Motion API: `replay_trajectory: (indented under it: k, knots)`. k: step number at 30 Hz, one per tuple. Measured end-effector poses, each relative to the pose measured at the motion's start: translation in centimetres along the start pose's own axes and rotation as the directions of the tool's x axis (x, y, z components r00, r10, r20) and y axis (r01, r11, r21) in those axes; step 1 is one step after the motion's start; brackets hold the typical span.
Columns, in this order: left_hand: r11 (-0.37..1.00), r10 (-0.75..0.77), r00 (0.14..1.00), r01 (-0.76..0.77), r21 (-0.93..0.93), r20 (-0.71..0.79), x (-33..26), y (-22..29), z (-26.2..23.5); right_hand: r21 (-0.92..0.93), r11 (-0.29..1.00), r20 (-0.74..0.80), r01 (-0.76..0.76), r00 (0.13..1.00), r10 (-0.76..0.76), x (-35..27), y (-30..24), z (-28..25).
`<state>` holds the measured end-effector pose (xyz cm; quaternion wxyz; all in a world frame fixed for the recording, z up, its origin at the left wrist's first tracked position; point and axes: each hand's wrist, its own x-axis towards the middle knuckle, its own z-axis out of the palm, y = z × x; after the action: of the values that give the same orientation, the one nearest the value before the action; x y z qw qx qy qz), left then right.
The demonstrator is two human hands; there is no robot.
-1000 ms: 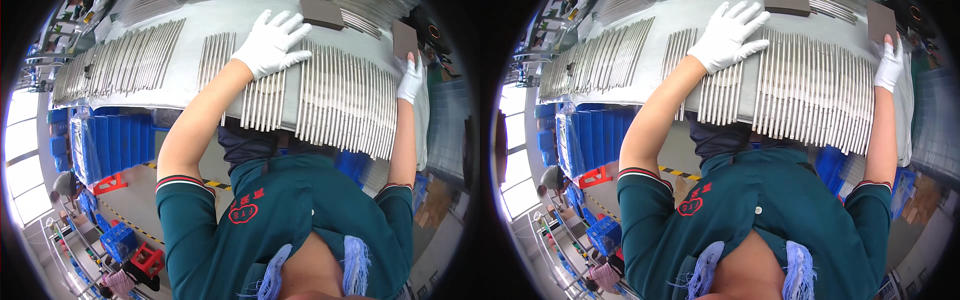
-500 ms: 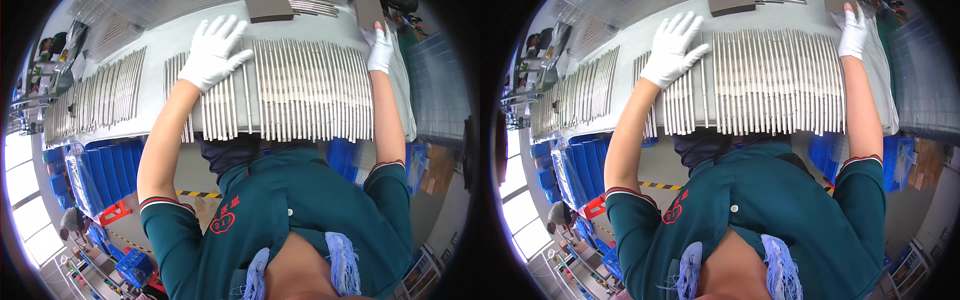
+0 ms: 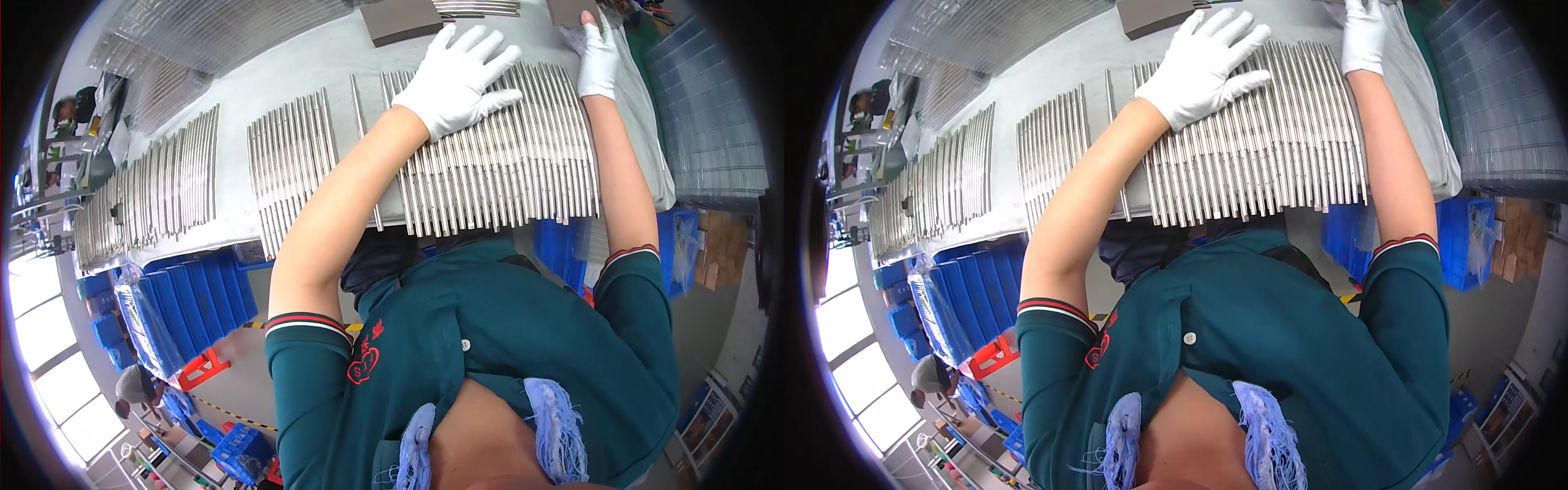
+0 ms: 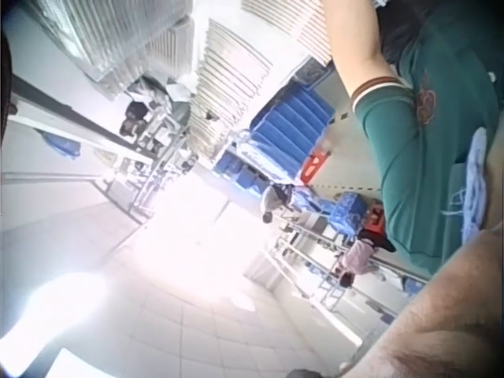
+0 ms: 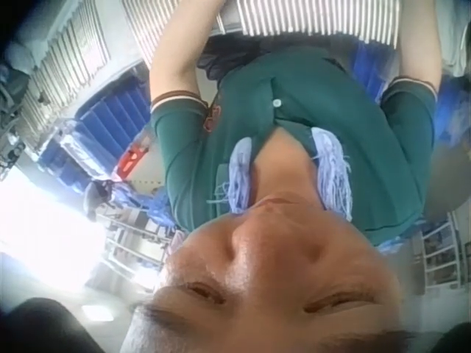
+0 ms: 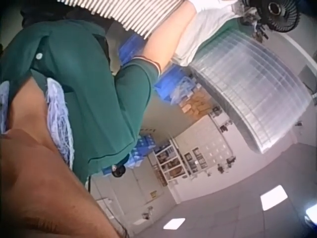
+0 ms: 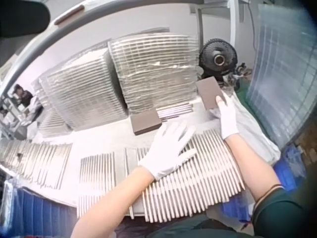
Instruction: Organizing and aligning metal rods on a workbench in a manufacturing setting.
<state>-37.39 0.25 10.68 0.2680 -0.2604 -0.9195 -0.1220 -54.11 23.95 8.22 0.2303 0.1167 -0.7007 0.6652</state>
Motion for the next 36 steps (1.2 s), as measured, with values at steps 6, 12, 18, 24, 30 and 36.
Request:
replay_trajectory:
  k: [6, 12, 18, 24, 30, 36]
  knots:
    - [0.995, -0.039, 0.990, 0.027, 0.091, 0.135, -3.0, -2.2, -3.2, 0.145, 0.968, -0.015, -0.204, 0.978, 0.208, 0.0, -0.6, -0.3]
    - [0.966, -0.121, 0.963, 0.059, 0.251, 0.239, -7.2, -4.7, -7.1, 0.224, 0.939, 0.001, -0.261, 0.963, 0.268, -0.2, -1.5, -0.1]
    - [0.967, -0.165, 0.972, 0.125, 0.222, 0.170, -6.8, -4.6, -5.8, -0.109, 0.988, -0.037, -0.113, 0.993, 0.110, -0.9, -2.7, 0.7]
    - [0.991, -0.099, 0.991, 0.090, 0.098, 0.087, -2.6, -1.3, -1.5, -0.090, 0.996, 0.017, 0.007, 1.000, -0.005, 0.4, 0.4, -0.6]
    - [0.996, -0.072, 0.992, 0.066, 0.053, 0.104, -0.7, 0.1, -0.2, 0.403, 0.869, 0.016, -0.287, 0.952, 0.307, -0.5, -2.8, 1.5]
    - [0.994, -0.071, 0.984, 0.057, 0.090, 0.162, -2.9, -2.2, -3.1, 0.487, 0.811, -0.020, -0.324, 0.924, 0.381, -0.1, -3.0, 0.9]
